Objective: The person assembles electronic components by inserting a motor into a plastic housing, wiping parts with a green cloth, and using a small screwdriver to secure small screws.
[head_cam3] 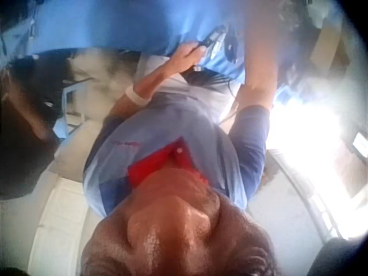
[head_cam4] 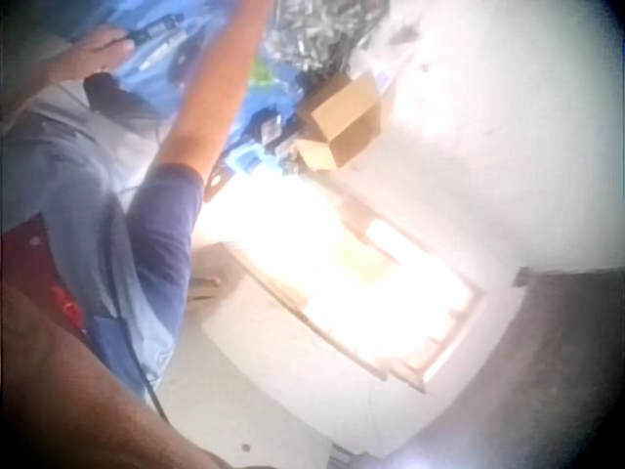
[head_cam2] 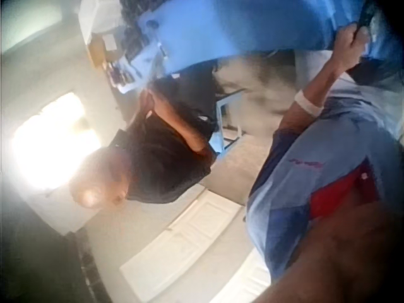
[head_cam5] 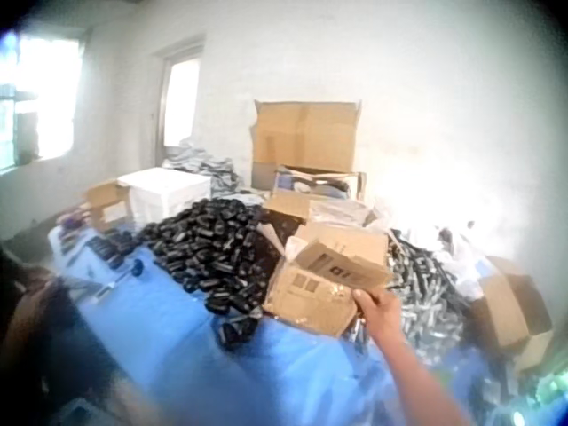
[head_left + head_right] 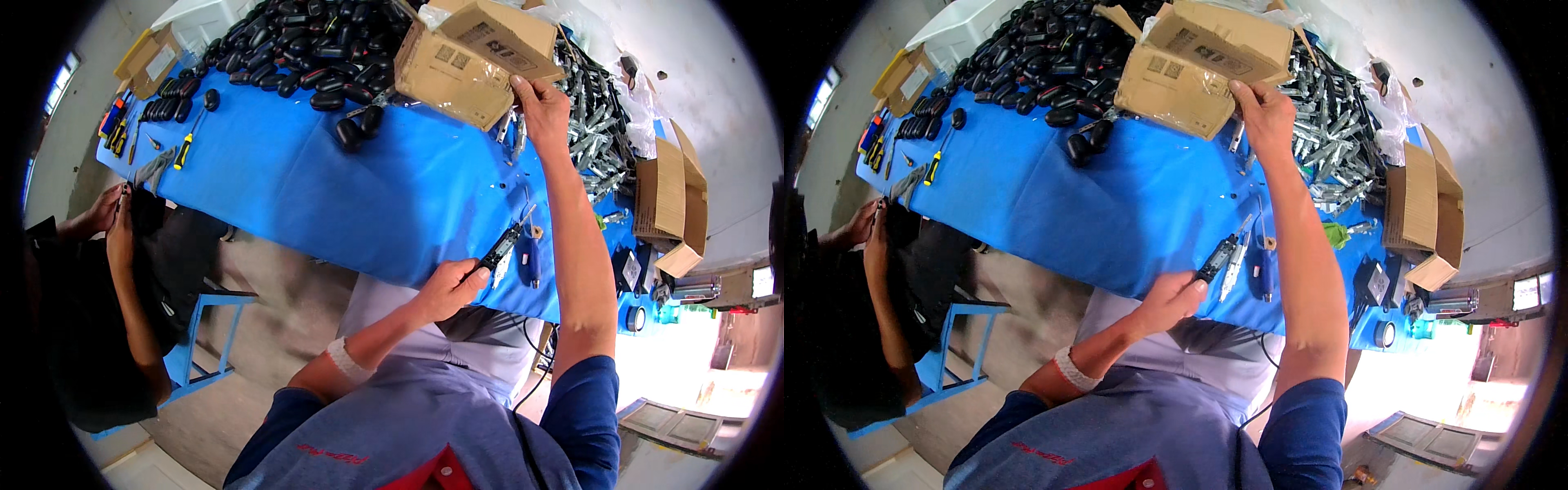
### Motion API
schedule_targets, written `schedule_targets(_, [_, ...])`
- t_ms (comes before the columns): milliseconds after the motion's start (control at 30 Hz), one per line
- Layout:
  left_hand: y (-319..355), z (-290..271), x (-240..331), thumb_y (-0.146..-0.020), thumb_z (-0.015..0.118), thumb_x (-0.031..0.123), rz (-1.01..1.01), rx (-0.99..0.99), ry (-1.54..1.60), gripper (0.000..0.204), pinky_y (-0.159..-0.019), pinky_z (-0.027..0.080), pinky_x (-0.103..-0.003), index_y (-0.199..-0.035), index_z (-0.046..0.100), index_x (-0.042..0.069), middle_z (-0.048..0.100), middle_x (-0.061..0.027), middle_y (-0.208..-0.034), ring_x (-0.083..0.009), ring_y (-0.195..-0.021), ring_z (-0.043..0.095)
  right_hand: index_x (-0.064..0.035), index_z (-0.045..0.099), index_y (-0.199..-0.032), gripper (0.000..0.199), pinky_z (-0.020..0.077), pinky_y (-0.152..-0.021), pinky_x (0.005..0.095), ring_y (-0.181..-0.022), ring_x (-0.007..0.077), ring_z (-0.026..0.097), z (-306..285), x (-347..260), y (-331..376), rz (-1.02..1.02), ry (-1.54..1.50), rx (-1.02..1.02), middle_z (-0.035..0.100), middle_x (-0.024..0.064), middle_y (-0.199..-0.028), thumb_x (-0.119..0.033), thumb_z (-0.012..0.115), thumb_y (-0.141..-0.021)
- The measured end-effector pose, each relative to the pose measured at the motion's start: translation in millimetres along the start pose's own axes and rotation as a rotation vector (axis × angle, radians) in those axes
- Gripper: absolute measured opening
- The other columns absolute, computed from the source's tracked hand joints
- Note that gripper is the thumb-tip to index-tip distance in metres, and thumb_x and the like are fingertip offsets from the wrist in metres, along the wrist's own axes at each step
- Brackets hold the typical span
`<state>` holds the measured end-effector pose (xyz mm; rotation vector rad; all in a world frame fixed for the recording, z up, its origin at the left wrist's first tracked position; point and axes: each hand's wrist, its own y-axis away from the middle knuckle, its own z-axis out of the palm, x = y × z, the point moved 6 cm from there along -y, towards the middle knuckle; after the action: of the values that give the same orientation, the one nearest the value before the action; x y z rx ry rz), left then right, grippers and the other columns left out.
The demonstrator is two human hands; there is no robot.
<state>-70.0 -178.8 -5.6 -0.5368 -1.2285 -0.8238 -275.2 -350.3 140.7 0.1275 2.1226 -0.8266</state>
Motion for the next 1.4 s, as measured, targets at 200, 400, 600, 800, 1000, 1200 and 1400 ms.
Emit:
schedule_targets(200, [-1,1,3,-0.098,0.049,0.029,0.073,-0.007,-0.038,0.033,-0.051,0.037,-0.026,-0.079,0.055,0.002,0.048,0.0008,-0.062,-0.0057,-0.057,0.044,0.004,0.069,-0.085,0.029,0.046,-0.054,0.0268,-0.056,0.0109,0.057,-5,12,11,0.036,-0.071,0.007,0.064,0.0079,-0.064,-0.025,0.069,-0.086])
schedule_targets(400, [2,-5,6,-0.096,0.05,0.025,0.141,0.09,-0.091,0.033,-0.051,0.038,-0.033,-0.078,0.056,-0.002,0.048,-0.0059,-0.057,-0.0091,-0.056,0.045,0.0011,0.07,-0.09,0.029,0.0467,-0.058,0.0295,-0.059,0.0127,0.058,2,3,16,-0.115,0.175,0.016,0.066,0.0105,-0.069,-0.027,0.066,-0.088])
schedule_targets(600, [1,1,12,-0.098,0.047,0.03,0.199,0.004,-0.153,0.036,-0.052,0.039,-0.032,-0.08,0.056,0.0,0.049,-0.0031,-0.059,-0.0108,-0.055,0.046,0.0007,0.07,-0.098,0.024,0.0491,-0.068,0.0308,-0.07,0.0172,0.064,9,-12,51,-0.089,0.206,0.012,0.07,0.016,-0.081,-0.021,0.065,-0.088])
schedule_targets(800, [5,0,26,-0.1,0.044,0.033,0.281,0.038,-0.155,0.041,-0.051,0.037,-0.034,-0.078,0.053,0.0,0.045,-0.0061,-0.055,-0.0139,-0.052,0.043,0.0033,0.068,-0.103,0.022,0.0514,-0.078,0.0319,-0.086,0.0241,0.068,34,2,73,-0.198,0.21,-0.141,0.07,0.0185,-0.096,-0.01,0.065,-0.087])
schedule_targets(1000, [0,3,18,-0.1,0.042,0.035,0.207,0.005,-0.15,0.043,-0.051,0.037,-0.034,-0.078,0.052,0.0,0.045,-0.0061,-0.056,-0.0154,-0.052,0.043,-0.0068,0.059,-0.125,0.041,0.0521,-0.078,0.033,-0.094,0.024,0.068,26,-6,90,-0.338,0.228,-0.157,0.068,0.0179,-0.104,-0.004,0.064,-0.084])
schedule_targets(1200, [6,0,17,-0.1,0.042,0.036,0.196,-0.002,-0.171,0.043,-0.051,0.037,-0.035,-0.077,0.052,0.001,0.046,-0.0057,-0.056,-0.0154,-0.051,0.043,-0.0039,0.063,-0.115,0.03,0.0509,-0.066,0.0294,-0.079,0.0203,0.065,-2,-21,115,-0.193,0.2,-0.069,0.068,0.014,-0.097,-0.004,0.063,-0.085])
schedule_targets(1400, [-6,13,7,-0.096,0.048,0.035,-0.027,-0.041,-0.114,0.036,-0.05,0.044,-0.032,-0.082,0.057,0.003,0.052,-0.0019,-0.062,-0.0118,-0.056,0.051,-0.0006,0.065,-0.097,0.013,0.0514,-0.062,0.0306,-0.073,0.0209,0.063,-97,18,169,-0.176,0.435,0.065,0.066,0.0117,-0.091,-0.005,0.063,-0.085])
